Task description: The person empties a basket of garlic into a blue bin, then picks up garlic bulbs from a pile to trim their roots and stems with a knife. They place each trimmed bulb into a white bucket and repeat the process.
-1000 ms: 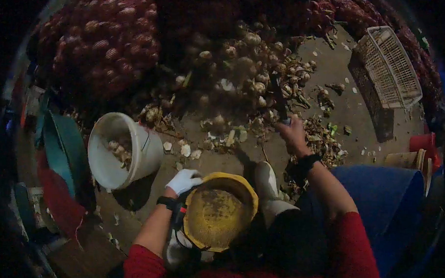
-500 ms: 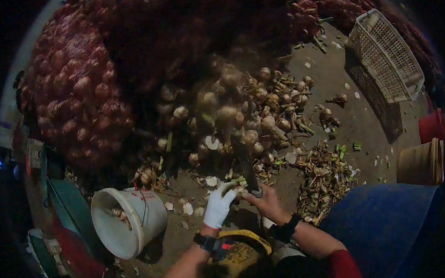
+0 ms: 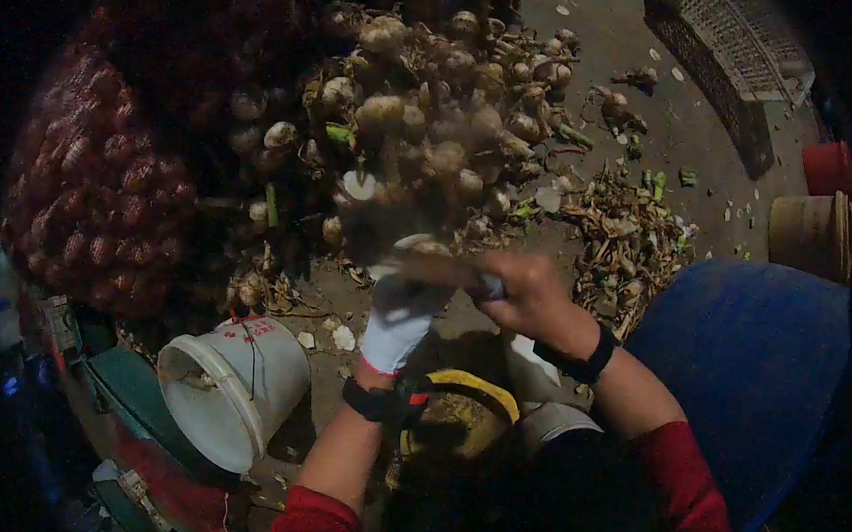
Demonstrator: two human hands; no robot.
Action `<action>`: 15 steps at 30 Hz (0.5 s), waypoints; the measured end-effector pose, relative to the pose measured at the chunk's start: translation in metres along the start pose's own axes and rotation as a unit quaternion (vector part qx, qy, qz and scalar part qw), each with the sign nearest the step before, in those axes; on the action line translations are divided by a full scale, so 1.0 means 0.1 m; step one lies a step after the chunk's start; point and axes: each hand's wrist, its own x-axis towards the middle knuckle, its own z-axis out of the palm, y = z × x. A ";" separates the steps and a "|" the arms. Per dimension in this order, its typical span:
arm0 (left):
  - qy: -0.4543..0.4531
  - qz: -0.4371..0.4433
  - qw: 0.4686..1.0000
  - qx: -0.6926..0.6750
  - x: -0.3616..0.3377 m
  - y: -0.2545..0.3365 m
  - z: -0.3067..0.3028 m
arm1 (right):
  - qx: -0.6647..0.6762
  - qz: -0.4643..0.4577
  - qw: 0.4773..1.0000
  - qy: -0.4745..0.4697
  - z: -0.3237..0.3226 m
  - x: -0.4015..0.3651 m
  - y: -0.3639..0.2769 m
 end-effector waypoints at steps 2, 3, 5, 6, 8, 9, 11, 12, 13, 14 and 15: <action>-0.018 0.055 0.994 0.088 -0.02 -0.02 0.01 | -0.100 -0.116 0.988 -0.032 -0.04 -0.05 -0.06; -0.019 0.053 0.994 0.089 -0.03 -0.07 0.00 | -0.098 -0.114 0.988 -0.032 -0.07 -0.05 -0.11; -0.018 0.025 0.995 0.091 -0.06 -0.16 -0.02 | -0.137 -0.135 0.980 -0.049 -0.12 -0.06 -0.17; -0.019 0.023 0.995 0.092 -0.07 -0.15 -0.01 | -0.136 -0.133 0.980 -0.049 -0.13 -0.08 -0.18; -0.007 0.035 0.999 0.038 -0.05 -0.06 0.02 | -0.141 -0.145 0.977 -0.066 -0.15 -0.08 -0.18; -0.007 0.035 0.999 0.039 -0.06 0.02 0.02 | -0.140 -0.144 0.977 -0.065 -0.15 -0.08 -0.17; -0.004 0.057 0.988 0.143 -0.10 0.14 0.02 | -0.164 -0.146 0.972 -0.080 -0.14 -0.11 -0.14; -0.005 0.057 0.988 0.143 -0.10 0.13 0.02 | -0.164 -0.145 0.973 -0.079 -0.14 -0.11 -0.12; -0.001 0.060 0.989 0.132 -0.11 0.09 0.01 | -0.156 -0.159 0.972 -0.081 -0.13 -0.11 -0.09; 0.002 0.063 0.991 0.122 -0.12 0.05 -0.02 | -0.147 -0.171 0.971 -0.082 -0.12 -0.11 -0.05; 0.000 0.063 0.990 0.123 -0.16 -0.14 -0.06 | -0.147 -0.171 0.971 -0.080 -0.11 -0.12 0.01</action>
